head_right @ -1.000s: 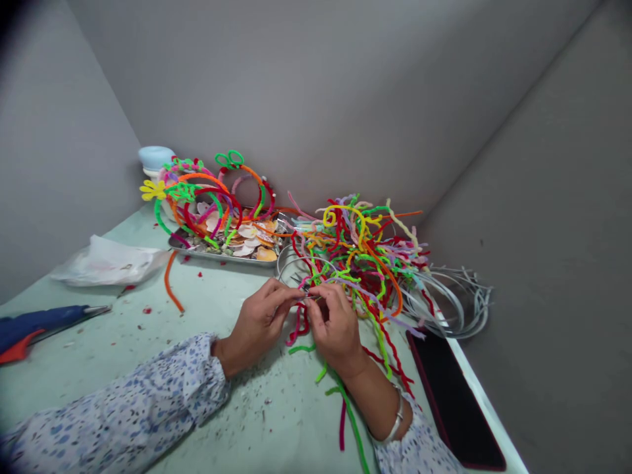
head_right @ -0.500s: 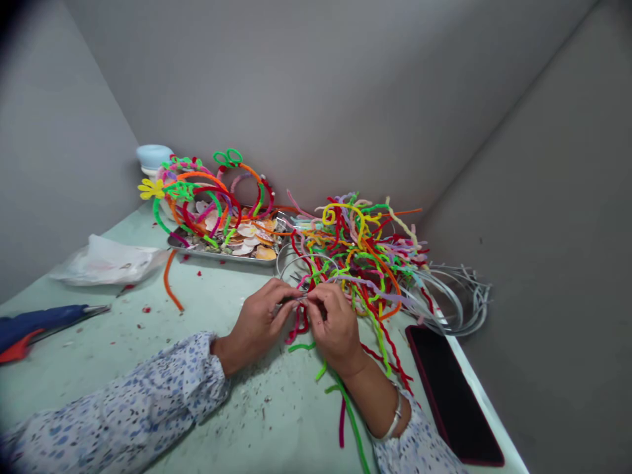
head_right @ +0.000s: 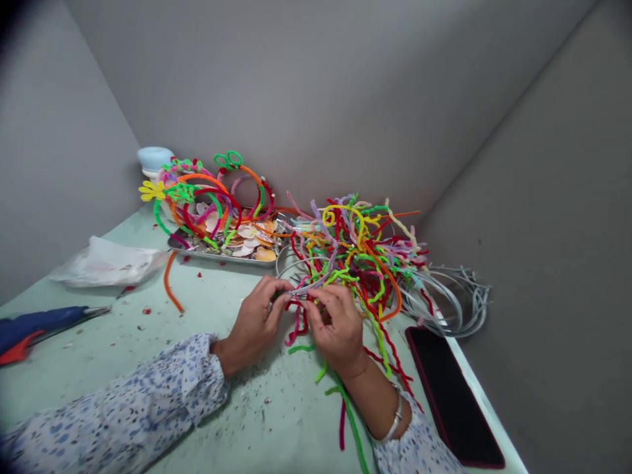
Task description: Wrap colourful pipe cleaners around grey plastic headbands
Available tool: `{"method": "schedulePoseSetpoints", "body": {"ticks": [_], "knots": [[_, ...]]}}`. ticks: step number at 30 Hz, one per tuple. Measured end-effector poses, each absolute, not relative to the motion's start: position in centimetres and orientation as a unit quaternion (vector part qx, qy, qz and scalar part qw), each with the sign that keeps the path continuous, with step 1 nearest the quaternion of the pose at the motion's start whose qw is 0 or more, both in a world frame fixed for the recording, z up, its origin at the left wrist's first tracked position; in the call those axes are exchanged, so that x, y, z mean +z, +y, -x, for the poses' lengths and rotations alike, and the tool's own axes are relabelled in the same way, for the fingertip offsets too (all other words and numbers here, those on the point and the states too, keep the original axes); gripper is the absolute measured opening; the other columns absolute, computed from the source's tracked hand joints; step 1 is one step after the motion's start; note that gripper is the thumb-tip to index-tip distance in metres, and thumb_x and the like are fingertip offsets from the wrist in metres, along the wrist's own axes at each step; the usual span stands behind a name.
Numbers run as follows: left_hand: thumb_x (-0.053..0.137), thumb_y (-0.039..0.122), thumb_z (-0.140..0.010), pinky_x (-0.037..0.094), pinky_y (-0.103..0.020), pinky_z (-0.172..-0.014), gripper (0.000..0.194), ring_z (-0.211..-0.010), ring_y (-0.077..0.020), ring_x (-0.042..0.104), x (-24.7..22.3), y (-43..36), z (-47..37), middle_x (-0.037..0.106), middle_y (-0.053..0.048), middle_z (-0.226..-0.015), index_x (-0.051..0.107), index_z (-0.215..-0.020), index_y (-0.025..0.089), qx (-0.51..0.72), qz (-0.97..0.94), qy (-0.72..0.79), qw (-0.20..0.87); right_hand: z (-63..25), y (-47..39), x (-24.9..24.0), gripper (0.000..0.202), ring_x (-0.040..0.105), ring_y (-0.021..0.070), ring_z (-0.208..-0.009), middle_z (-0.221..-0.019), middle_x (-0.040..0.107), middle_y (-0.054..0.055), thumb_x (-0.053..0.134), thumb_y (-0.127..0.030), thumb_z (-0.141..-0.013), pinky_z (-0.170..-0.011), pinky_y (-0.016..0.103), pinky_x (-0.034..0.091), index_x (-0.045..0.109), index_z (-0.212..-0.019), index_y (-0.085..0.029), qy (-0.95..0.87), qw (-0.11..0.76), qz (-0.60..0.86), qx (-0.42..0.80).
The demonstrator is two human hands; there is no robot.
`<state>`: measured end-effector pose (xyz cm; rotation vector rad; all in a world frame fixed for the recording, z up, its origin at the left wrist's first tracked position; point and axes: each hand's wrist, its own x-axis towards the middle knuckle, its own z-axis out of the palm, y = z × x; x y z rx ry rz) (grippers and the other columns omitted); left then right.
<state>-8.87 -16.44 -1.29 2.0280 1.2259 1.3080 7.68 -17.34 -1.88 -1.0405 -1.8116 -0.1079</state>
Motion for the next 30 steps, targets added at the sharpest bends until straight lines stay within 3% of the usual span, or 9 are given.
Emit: {"method": "schedulePoseSetpoints", "body": {"ticks": [7,13,17,24,30], "knots": [[0.043,0.021,-0.092,0.044,-0.026,-0.08,0.015,-0.089,-0.0149,0.058,-1.7,-16.5,8.8,0.063,-0.003,-0.095,0.056,-0.101,0.019,0.466,-0.719,0.441,0.266,-7.6,-16.7,-2.7,0.024,0.059,0.0178,-0.074,-0.083,0.063,0.005,0.061,-0.024,-0.086,-0.068,0.031,0.05,0.06,-0.109,-0.017,-0.764,0.453,0.459,-0.022],[0.044,0.021,-0.092,0.044,-0.024,-0.08,0.016,-0.088,-0.0139,0.059,-1.8,-16.6,8.7,0.065,-0.002,-0.094,0.057,-0.101,0.02,0.477,-0.707,0.444,0.274,-7.7,-16.9,-2.6,0.011,0.062,0.0147,-0.07,-0.079,0.068,0.003,0.061,-0.023,-0.086,-0.068,0.027,0.049,0.065,-0.095,-0.019,-0.774,0.444,0.452,-0.013],[0.044,0.021,-0.092,0.045,-0.024,-0.081,0.024,-0.091,-0.0136,0.06,-1.7,-16.5,8.8,0.066,-0.003,-0.101,0.055,-0.114,0.02,0.484,-0.698,0.45,0.275,-7.5,-17.3,-2.2,0.006,0.061,0.0108,-0.058,-0.073,0.07,0.0,0.063,-0.021,-0.085,-0.061,0.022,0.048,0.065,-0.091,-0.019,-0.779,0.459,0.425,-0.038],[0.044,0.022,-0.092,0.045,-0.023,-0.075,0.016,-0.08,-0.0127,0.059,-1.6,-16.5,8.9,0.065,-0.002,-0.088,0.059,-0.099,0.018,0.474,-0.702,0.459,0.268,-7.3,-17.9,-1.6,0.005,0.065,0.0114,-0.06,-0.072,0.072,0.001,0.063,-0.019,-0.084,-0.061,0.021,0.047,0.067,-0.086,-0.016,-0.805,0.449,0.383,-0.058],[0.044,0.024,-0.093,0.045,-0.023,-0.073,0.016,-0.077,-0.0123,0.061,-1.3,-16.7,8.9,0.065,-0.001,-0.086,0.057,-0.099,0.019,0.504,-0.669,0.476,0.268,-7.6,-17.7,-2.0,0.014,0.059,0.0104,-0.05,-0.061,0.066,-0.002,0.058,-0.026,-0.088,-0.058,0.022,0.045,0.068,-0.088,-0.017,-0.751,0.451,0.481,-0.039]]}}
